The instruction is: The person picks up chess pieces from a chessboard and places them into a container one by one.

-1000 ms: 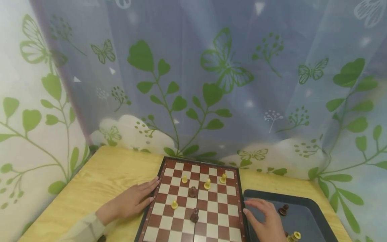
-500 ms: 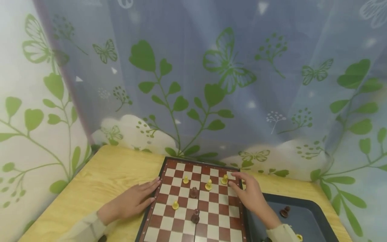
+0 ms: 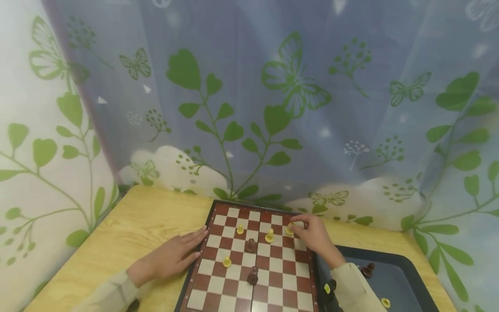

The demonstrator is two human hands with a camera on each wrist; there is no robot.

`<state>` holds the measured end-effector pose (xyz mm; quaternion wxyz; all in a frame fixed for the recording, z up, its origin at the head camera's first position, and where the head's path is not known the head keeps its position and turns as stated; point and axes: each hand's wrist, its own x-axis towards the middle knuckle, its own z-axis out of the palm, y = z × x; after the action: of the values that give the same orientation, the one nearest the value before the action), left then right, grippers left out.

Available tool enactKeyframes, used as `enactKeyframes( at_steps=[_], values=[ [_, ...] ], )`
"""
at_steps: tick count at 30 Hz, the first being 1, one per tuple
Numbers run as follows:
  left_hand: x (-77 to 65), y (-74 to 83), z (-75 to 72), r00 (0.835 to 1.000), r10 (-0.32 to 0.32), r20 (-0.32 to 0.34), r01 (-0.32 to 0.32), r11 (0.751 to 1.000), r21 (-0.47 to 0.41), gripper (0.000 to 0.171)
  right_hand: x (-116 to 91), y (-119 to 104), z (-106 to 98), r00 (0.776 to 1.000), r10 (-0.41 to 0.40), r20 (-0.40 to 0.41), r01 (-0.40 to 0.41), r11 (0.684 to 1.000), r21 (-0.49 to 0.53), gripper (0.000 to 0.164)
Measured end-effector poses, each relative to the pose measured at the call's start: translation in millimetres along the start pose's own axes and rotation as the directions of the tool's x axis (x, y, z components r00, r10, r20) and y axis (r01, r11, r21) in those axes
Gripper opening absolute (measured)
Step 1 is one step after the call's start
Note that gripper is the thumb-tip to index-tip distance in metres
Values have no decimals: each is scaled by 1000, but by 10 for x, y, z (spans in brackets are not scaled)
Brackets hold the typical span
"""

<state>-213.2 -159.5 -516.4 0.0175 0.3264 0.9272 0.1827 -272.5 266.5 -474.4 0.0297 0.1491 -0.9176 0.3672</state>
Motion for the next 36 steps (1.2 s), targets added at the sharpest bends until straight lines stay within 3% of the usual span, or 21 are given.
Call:
enactKeyframes(
  at_steps=[5, 14, 21, 36],
  values=[
    [12, -5, 9, 1000, -7, 6, 7, 1000, -3, 59, 15, 17, -1, 1000, -16, 24, 15, 1000, 25, 27],
    [26, -43, 20, 1000, 4, 6, -4, 1000, -7, 60, 109, 41, -13, 995, 86, 53, -87, 996, 5, 22],
    [22, -46, 32, 1000, 6, 9, -6, 1000, -14, 60, 118, 77, -30, 981, 159, 114, -163, 986, 23, 29],
    [9, -31, 49, 1000, 1, 3, -1, 1000, -13, 60, 94, 124, 10, 991, 93, 95, -95, 995, 22, 26]
  ],
)
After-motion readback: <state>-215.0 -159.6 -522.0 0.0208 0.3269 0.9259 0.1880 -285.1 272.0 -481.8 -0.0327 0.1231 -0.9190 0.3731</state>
